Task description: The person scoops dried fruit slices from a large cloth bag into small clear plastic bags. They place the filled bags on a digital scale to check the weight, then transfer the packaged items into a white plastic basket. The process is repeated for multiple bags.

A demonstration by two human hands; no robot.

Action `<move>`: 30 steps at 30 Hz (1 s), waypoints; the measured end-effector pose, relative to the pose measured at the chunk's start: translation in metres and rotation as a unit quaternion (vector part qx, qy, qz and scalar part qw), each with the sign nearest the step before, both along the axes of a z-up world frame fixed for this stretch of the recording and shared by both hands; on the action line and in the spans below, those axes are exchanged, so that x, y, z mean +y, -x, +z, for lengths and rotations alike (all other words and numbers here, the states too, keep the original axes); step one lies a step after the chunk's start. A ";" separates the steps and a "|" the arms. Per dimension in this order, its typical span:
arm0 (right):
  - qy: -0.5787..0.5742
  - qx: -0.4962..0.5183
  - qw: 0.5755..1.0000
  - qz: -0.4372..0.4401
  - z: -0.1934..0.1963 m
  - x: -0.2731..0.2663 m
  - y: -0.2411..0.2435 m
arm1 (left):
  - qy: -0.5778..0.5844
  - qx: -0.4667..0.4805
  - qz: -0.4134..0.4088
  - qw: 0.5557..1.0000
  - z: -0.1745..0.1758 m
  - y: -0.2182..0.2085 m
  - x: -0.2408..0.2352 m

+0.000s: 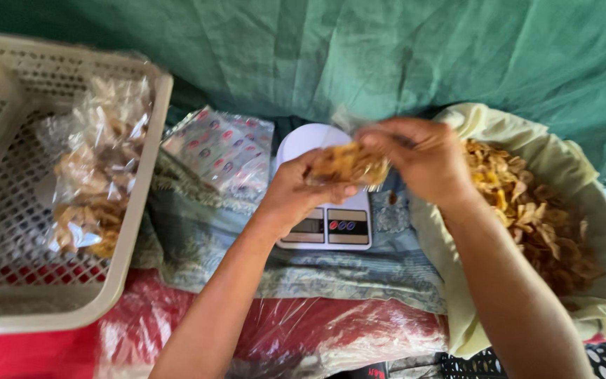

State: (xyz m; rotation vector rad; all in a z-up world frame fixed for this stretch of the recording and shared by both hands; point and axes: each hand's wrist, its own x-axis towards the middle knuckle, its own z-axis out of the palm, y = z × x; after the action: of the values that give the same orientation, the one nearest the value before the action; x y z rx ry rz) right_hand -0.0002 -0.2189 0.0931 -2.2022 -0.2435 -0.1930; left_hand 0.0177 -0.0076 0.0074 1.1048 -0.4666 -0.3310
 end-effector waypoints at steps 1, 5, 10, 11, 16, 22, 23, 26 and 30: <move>-0.004 0.006 1.000 0.024 -0.003 0.003 -0.001 | -0.005 -0.001 0.007 1.000 0.000 0.002 0.003; -0.049 0.010 0.995 0.086 0.009 0.007 -0.004 | -0.037 0.022 0.036 0.998 0.003 -0.002 0.000; -0.154 0.040 0.981 0.108 0.016 0.010 -0.006 | -0.032 0.014 0.031 0.999 -0.004 -0.003 0.001; -0.112 0.023 0.990 0.088 0.011 0.014 -0.006 | -0.027 0.020 0.029 0.999 -0.004 -0.001 0.001; -0.076 0.020 0.993 0.084 0.020 0.019 -0.006 | 0.001 0.019 0.033 0.999 -0.004 -0.004 0.000; 0.044 0.013 0.981 0.187 0.032 0.021 -0.021 | 0.003 0.034 0.054 0.998 -0.020 -0.014 0.006; 0.056 0.006 0.984 0.171 0.033 0.022 -0.023 | 0.037 0.048 0.051 0.997 -0.025 -0.015 0.007; 0.079 -0.050 0.987 0.128 0.044 0.034 -0.026 | 0.061 0.061 0.072 0.994 -0.040 -0.022 0.005; -0.008 -0.154 0.977 0.148 0.069 0.073 -0.029 | -0.114 -0.126 0.204 0.964 -0.057 -0.023 -0.006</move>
State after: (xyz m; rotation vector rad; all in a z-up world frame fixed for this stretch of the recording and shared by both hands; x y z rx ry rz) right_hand 0.0288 -0.1459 0.1620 -2.0833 -0.7344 -0.3691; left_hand 0.0404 -0.0136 -0.0500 1.4440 -0.4184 0.1249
